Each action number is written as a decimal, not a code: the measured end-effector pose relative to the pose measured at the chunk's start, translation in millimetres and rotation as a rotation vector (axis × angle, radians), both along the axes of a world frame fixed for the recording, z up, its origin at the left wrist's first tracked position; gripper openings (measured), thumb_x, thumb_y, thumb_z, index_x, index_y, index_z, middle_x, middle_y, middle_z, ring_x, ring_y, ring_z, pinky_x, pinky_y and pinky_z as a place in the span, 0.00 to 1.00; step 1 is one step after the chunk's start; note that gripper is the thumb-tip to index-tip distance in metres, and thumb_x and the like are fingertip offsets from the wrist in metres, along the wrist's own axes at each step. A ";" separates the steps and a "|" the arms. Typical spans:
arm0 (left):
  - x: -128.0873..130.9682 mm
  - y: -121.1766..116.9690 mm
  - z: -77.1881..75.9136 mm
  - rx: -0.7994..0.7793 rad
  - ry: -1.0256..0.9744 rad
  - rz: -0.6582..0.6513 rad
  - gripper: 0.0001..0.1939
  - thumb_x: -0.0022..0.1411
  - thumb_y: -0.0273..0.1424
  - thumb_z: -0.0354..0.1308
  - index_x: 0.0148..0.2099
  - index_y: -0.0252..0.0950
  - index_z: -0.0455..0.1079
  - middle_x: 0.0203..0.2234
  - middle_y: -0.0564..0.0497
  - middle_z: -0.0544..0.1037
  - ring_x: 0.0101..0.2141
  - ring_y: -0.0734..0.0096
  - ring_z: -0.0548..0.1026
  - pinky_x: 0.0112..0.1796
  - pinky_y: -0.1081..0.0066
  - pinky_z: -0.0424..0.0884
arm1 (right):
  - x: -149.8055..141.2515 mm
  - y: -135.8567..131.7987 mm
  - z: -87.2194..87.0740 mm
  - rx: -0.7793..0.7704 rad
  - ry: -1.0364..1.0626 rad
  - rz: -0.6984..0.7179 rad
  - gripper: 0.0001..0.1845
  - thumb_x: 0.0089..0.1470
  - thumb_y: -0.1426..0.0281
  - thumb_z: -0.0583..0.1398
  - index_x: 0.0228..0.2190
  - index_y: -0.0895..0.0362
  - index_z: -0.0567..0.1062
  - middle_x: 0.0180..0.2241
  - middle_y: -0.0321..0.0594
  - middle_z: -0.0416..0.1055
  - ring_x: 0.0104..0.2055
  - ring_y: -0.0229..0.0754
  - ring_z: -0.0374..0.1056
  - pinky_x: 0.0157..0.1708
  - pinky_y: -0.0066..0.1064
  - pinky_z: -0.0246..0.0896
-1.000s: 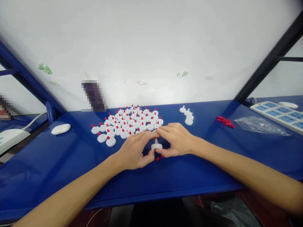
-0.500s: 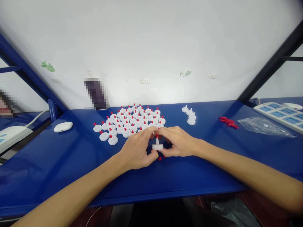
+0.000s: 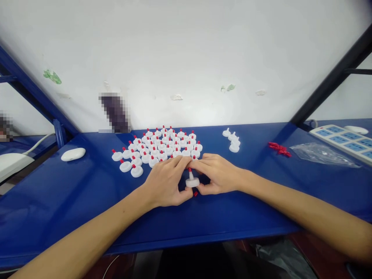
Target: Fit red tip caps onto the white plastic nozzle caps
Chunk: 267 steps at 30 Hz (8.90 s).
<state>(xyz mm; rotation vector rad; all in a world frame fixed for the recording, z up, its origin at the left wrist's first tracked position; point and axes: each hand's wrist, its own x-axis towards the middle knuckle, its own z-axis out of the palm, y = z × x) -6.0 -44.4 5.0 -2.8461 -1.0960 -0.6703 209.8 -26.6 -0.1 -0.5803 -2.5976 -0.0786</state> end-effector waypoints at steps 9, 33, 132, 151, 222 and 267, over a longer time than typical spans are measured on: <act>-0.2 1.0 3.0 0.086 -0.081 -0.165 0.16 0.46 0.34 0.51 0.39 0.36 0.61 0.29 0.49 0.71 0.27 0.64 0.70 0.26 0.66 0.67 | -7.7 -6.9 -3.0 0.068 0.118 0.072 0.15 0.52 0.67 0.56 0.41 0.60 0.72 0.27 0.37 0.72 0.26 0.39 0.65 0.30 0.30 0.57; -8.7 13.5 0.0 0.007 -0.047 -0.311 0.16 0.52 0.35 0.49 0.44 0.37 0.59 0.30 0.51 0.72 0.27 0.66 0.69 0.29 0.68 0.67 | -10.9 -12.4 1.3 -0.005 0.190 0.077 0.10 0.53 0.65 0.60 0.35 0.59 0.72 0.21 0.32 0.68 0.21 0.35 0.60 0.25 0.27 0.52; -0.8 3.1 -8.3 0.110 -0.238 -0.209 0.09 0.64 0.31 0.52 0.40 0.33 0.72 0.21 0.54 0.75 0.18 0.74 0.71 0.22 0.74 0.64 | 6.5 7.6 5.7 -0.424 0.406 -0.087 0.05 0.56 0.75 0.60 0.35 0.59 0.76 0.32 0.38 0.76 0.30 0.35 0.69 0.34 0.28 0.66; -1.8 8.1 -7.5 0.037 -0.348 -0.137 0.09 0.64 0.31 0.54 0.44 0.33 0.71 0.25 0.54 0.77 0.21 0.77 0.71 0.26 0.75 0.66 | 3.6 1.4 5.7 -0.381 0.445 -0.038 0.09 0.54 0.76 0.61 0.38 0.59 0.78 0.30 0.35 0.77 0.20 0.29 0.64 0.23 0.22 0.62; 4.0 0.0 -0.3 -0.583 -0.614 -0.361 0.12 0.72 0.40 0.48 0.39 0.37 0.58 0.20 0.60 0.60 0.19 0.79 0.56 0.21 0.74 0.53 | 4.6 -9.6 24.3 -0.012 0.297 0.140 0.09 0.66 0.72 0.54 0.40 0.56 0.75 0.31 0.42 0.74 0.34 0.40 0.69 0.36 0.32 0.67; -5.0 15.5 -13.6 0.192 -0.004 -0.138 0.12 0.66 0.41 0.59 0.42 0.38 0.74 0.42 0.45 0.71 0.42 0.58 0.63 0.43 0.59 0.60 | 7.8 4.8 10.2 -0.332 0.016 -0.157 0.19 0.65 0.61 0.51 0.26 0.57 0.68 0.23 0.34 0.66 0.25 0.35 0.59 0.30 0.29 0.50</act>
